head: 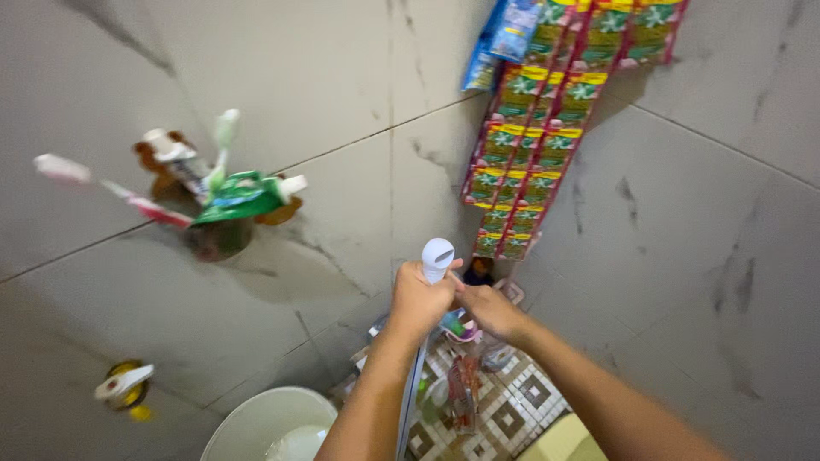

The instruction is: The person assembles a floor squeegee by screwing the handle sections together, secures the cleaning head, organizes several detergent packets in the bathroom, and checks the door latch.

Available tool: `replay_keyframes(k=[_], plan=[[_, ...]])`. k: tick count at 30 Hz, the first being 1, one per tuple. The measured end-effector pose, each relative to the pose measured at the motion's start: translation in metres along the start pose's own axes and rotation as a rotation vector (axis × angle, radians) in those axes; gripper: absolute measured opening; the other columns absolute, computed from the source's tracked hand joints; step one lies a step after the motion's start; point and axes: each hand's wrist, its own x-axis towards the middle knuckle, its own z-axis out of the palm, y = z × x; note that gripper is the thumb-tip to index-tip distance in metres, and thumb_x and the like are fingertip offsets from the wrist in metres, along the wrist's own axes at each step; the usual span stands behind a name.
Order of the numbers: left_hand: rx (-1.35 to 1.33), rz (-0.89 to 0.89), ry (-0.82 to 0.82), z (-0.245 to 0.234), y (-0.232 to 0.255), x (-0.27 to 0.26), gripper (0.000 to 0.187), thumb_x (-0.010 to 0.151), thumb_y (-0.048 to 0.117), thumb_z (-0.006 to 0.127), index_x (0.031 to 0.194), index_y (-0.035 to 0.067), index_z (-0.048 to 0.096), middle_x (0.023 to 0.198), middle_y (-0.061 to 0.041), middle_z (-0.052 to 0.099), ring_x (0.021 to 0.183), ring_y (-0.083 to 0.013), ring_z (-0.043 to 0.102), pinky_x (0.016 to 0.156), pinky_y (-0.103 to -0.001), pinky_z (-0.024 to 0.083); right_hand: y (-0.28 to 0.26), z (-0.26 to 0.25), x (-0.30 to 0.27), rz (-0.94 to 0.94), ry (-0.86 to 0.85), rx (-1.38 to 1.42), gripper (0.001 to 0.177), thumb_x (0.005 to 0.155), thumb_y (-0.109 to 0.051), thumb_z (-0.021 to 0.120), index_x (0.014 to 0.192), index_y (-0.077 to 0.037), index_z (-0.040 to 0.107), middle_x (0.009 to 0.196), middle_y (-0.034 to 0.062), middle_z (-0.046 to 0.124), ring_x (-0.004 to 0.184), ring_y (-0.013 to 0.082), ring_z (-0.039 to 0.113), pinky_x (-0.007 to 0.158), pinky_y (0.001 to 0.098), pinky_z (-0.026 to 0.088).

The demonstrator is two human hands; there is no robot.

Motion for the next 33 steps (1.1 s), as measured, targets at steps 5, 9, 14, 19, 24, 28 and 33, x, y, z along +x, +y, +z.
replay_keyframes(k=[5,9,14,19,24,28,33], plan=[[0.024,-0.144,-0.036,0.039,-0.002,0.022,0.016,0.078,0.002,0.060,0.076,0.002,0.076,0.100,-0.016,0.083,0.069,-0.0184,0.071,0.059,-0.031,0.053,0.055,-0.009,-0.016,-0.021,0.241,-0.221,0.037,0.099,-0.028,0.057,0.091,0.002,0.076,0.076,0.0134,0.075,0.069,0.0182,0.068,0.067,0.0386,0.056],[-0.091,-0.126,-0.079,0.045,-0.008,0.033,0.017,0.074,-0.001,0.058,0.067,-0.005,0.073,0.108,-0.017,0.081,0.083,-0.0166,0.077,0.060,-0.031,0.053,0.107,-0.012,-0.003,0.303,0.306,-0.287,0.032,0.092,-0.032,0.065,0.087,-0.004,0.079,0.070,0.0104,0.074,0.061,0.0221,0.070,0.065,0.0420,0.057],[-0.149,-0.016,-0.067,0.054,-0.028,0.061,0.016,0.081,0.004,0.063,0.077,-0.004,0.076,0.107,-0.016,0.081,0.086,-0.0156,0.075,0.069,-0.028,0.056,0.238,0.022,0.028,0.483,0.169,-0.372,0.043,0.083,-0.054,0.074,0.088,-0.012,0.079,0.072,0.0154,0.074,0.068,0.0293,0.075,0.069,0.0421,0.058],[-0.215,-0.117,-0.107,0.042,-0.059,0.065,0.016,0.082,0.008,0.066,0.080,-0.005,0.076,0.107,-0.014,0.079,0.092,-0.0161,0.074,0.072,-0.030,0.057,0.367,0.079,0.049,0.323,0.045,-0.678,0.061,0.097,-0.062,0.054,0.087,-0.009,0.083,0.077,0.0170,0.074,0.077,0.0327,0.073,0.072,0.0474,0.056],[0.133,-0.599,-0.195,0.013,-0.127,0.022,0.021,0.090,0.011,0.063,0.100,0.009,0.082,0.099,-0.021,0.082,0.081,-0.0257,0.072,0.072,-0.032,0.052,0.331,0.106,0.046,0.527,0.026,-0.394,0.061,0.079,-0.067,0.059,0.115,-0.020,0.074,0.094,0.0127,0.077,0.093,0.0315,0.075,0.083,0.0469,0.058],[-0.217,-0.346,-0.124,-0.004,-0.179,0.011,0.018,0.081,0.003,0.061,0.075,-0.006,0.074,0.105,-0.018,0.082,0.103,-0.0170,0.079,0.088,-0.026,0.058,0.288,0.110,0.052,0.722,0.022,-0.553,0.065,0.082,-0.072,0.057,0.120,-0.021,0.072,0.110,0.0145,0.075,0.106,0.0332,0.073,0.092,0.0461,0.057],[0.061,-0.618,-0.093,-0.013,-0.215,-0.009,0.021,0.083,-0.002,0.058,0.075,-0.006,0.077,0.119,-0.012,0.087,0.084,-0.0584,0.063,0.069,-0.047,0.044,0.313,0.121,0.040,0.715,-0.032,-0.685,0.050,0.088,-0.060,0.058,0.119,-0.023,0.071,0.116,0.0127,0.074,0.112,0.0321,0.071,0.095,0.0502,0.055]])
